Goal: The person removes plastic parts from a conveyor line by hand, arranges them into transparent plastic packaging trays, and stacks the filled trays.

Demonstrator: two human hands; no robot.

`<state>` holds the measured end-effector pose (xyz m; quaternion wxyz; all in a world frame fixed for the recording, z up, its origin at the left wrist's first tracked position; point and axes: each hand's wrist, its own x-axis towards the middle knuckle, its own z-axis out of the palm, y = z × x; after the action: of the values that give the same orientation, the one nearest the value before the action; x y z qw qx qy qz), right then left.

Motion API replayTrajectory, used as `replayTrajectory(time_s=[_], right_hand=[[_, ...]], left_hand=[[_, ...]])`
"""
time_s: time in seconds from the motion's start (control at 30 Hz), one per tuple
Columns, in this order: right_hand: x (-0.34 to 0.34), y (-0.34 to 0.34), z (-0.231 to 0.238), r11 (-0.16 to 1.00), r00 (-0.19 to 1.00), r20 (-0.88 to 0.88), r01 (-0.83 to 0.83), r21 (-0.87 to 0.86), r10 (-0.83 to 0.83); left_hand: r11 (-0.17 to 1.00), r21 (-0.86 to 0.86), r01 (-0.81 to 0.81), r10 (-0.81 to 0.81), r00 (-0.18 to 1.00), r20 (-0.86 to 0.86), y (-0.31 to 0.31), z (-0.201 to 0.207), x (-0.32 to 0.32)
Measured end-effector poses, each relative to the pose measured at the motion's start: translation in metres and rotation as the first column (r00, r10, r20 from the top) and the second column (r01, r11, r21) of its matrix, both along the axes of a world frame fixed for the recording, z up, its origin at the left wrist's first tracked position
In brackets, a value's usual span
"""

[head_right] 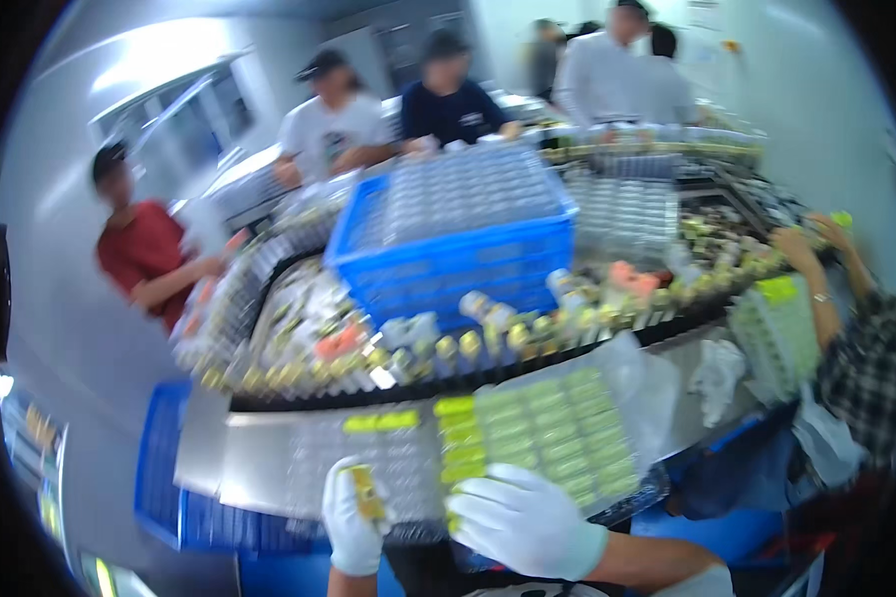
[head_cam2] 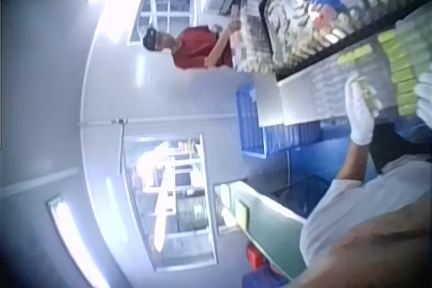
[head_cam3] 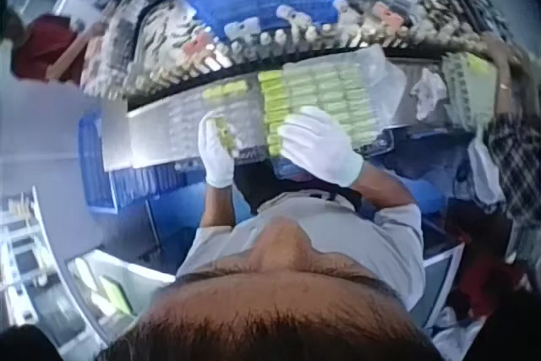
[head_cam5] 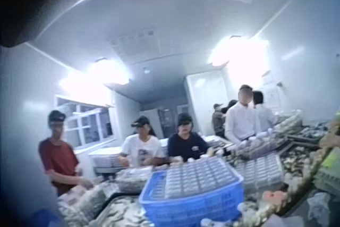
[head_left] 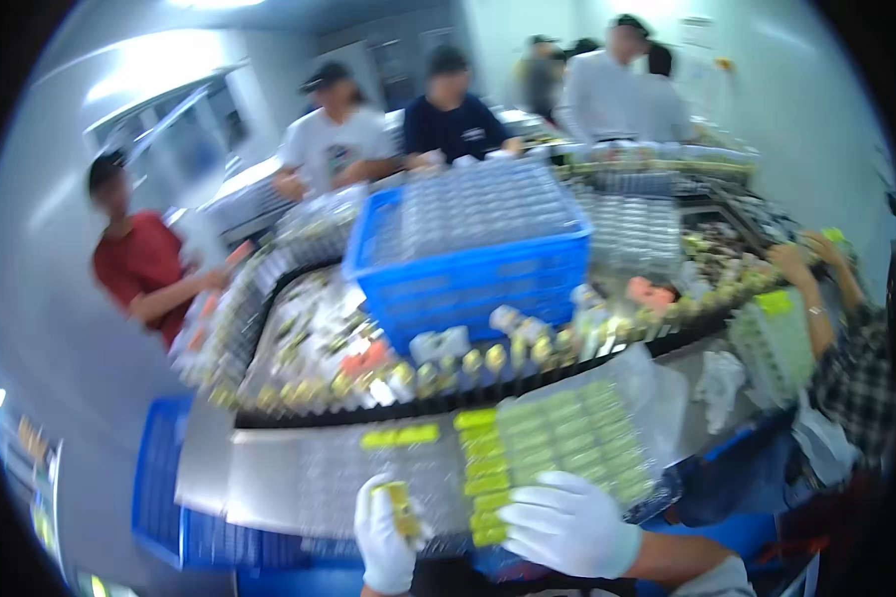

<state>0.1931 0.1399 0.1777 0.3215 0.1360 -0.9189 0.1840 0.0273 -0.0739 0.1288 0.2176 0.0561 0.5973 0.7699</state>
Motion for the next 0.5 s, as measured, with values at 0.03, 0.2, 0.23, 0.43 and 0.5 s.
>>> replayTrajectory(time_s=[0.03, 0.2, 0.23, 0.43, 0.5], right_hand=[[0.025, -0.008, -0.002, 1.000, 1.000, 0.023, -0.014, -0.019, 0.014], [0.120, -0.050, -0.055, 0.961, 0.980, 0.128, 0.178, -0.213, -0.154], [0.129, -0.058, -0.065, 0.963, 0.979, 0.133, 0.179, -0.201, -0.154], [0.126, -0.055, -0.113, 0.935, 0.952, -0.075, 0.275, -0.225, -0.298], [0.137, -0.036, -0.107, 0.854, 0.859, -0.032, 0.502, -0.134, -0.510]], left_hand=[[0.996, -0.085, 0.018, -0.023, 0.998, -0.058, -0.016, -0.010, 0.007], [0.885, -0.298, -0.358, 0.250, 0.905, -0.344, -0.072, -0.066, -0.053], [0.871, -0.296, -0.393, 0.283, 0.892, -0.351, -0.083, -0.070, -0.085], [0.291, -0.656, -0.697, -0.117, 0.654, -0.747, -0.313, -0.153, -0.281], [0.215, -0.750, -0.625, -0.179, 0.730, -0.660, -0.214, -0.183, -0.281]])
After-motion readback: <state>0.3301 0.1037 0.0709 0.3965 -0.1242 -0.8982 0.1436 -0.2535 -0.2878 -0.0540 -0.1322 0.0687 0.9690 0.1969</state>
